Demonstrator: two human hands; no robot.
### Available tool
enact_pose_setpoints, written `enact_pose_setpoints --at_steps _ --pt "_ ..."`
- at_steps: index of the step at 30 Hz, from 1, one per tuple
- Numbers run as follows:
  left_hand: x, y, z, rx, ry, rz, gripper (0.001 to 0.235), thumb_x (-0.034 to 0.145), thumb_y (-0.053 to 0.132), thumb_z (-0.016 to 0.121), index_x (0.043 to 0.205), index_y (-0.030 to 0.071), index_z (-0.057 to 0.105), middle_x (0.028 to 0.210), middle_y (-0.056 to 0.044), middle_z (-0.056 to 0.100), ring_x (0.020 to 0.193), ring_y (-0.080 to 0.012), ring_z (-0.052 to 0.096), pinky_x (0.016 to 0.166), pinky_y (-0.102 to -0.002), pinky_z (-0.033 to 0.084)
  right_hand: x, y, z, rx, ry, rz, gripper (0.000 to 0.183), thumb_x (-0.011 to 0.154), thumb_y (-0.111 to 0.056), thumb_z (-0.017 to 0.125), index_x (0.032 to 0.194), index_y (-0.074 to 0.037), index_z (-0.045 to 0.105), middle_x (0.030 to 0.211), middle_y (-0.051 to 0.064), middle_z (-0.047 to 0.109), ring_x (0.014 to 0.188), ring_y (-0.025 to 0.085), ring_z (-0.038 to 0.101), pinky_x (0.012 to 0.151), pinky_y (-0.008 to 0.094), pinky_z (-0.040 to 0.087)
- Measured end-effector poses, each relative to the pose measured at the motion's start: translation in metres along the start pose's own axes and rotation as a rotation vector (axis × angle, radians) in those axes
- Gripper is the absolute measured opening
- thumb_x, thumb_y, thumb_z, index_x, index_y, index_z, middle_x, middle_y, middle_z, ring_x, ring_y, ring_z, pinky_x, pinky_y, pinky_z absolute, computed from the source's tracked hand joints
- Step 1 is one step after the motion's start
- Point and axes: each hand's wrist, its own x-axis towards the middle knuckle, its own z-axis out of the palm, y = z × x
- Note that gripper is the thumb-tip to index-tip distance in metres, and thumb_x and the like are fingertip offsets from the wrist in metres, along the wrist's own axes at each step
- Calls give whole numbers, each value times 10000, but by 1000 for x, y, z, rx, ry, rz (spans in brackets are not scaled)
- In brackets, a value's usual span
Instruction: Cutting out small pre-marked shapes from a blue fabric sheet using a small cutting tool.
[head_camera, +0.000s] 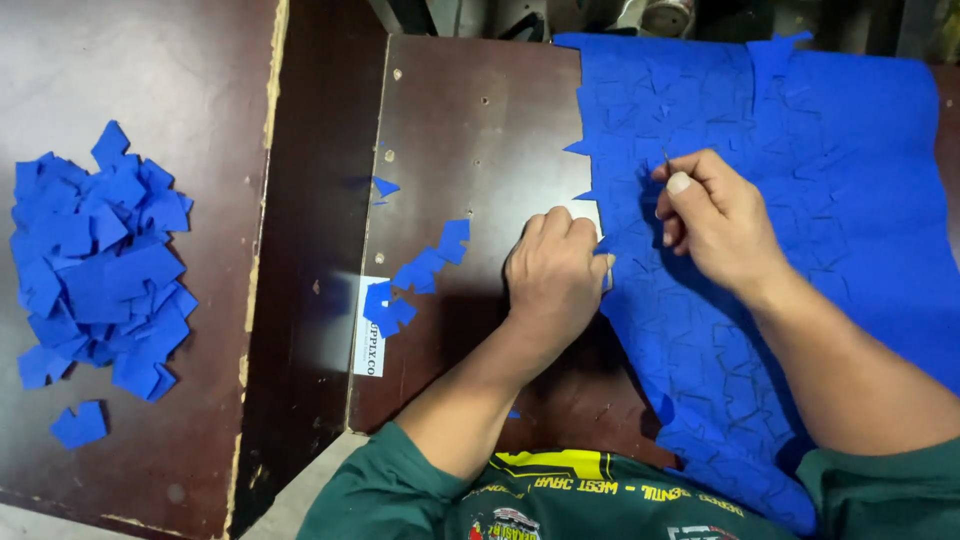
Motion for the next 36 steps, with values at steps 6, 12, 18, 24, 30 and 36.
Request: enact_pose_setpoints --at_steps 6,12,18,24,30,36 --pt "23 19 -31 -399 -552 -593 205 851 180 688 879 166 485 674 24 684 642 -257 640 663 -431 494 -3 -47 -20 -214 -487 339 324 1020 -208 504 1187 -74 747 777 86 668 581 195 644 509 312 528" --pt "39 21 -44 -628 -634 -961 322 781 126 573 1088 167 659 892 -23 728 770 -154 685 756 -303 546 2 -56 -20 -458 -759 430 326 1027 -306 532 873 -94 724 734 47 725 526 186 632 594 318 530" --pt "38 17 -40 -812 -602 -1052 268 817 55 575 1079 105 604 793 -57 654 554 -186 664 520 -302 549 6 -62 -21 -496 -791 454 394 1039 -338 509 806 -87 704 710 49 721 533 183 627 595 319 508" --pt "33 17 -38 -955 -560 -1074 249 852 8 586 1095 61 600 809 -96 649 531 -219 656 520 -323 553 6 -60 -16 -381 -786 524 407 1050 -275 524 766 -28 677 689 84 695 499 196 602 530 336 485" --pt "29 17 -37 -982 -556 -1112 183 870 7 627 1048 43 609 773 -100 653 529 -211 627 527 -331 557 10 -45 -27 -126 -805 476 399 1018 -284 536 981 11 802 668 91 646 441 170 507 399 308 413" --pt "26 15 -37 -935 -613 -980 95 875 0 647 916 87 650 643 -18 623 533 -103 552 529 -269 490 11 -33 -27 -159 -828 470 422 1006 -332 557 977 9 804 648 88 612 472 171 480 467 305 395"
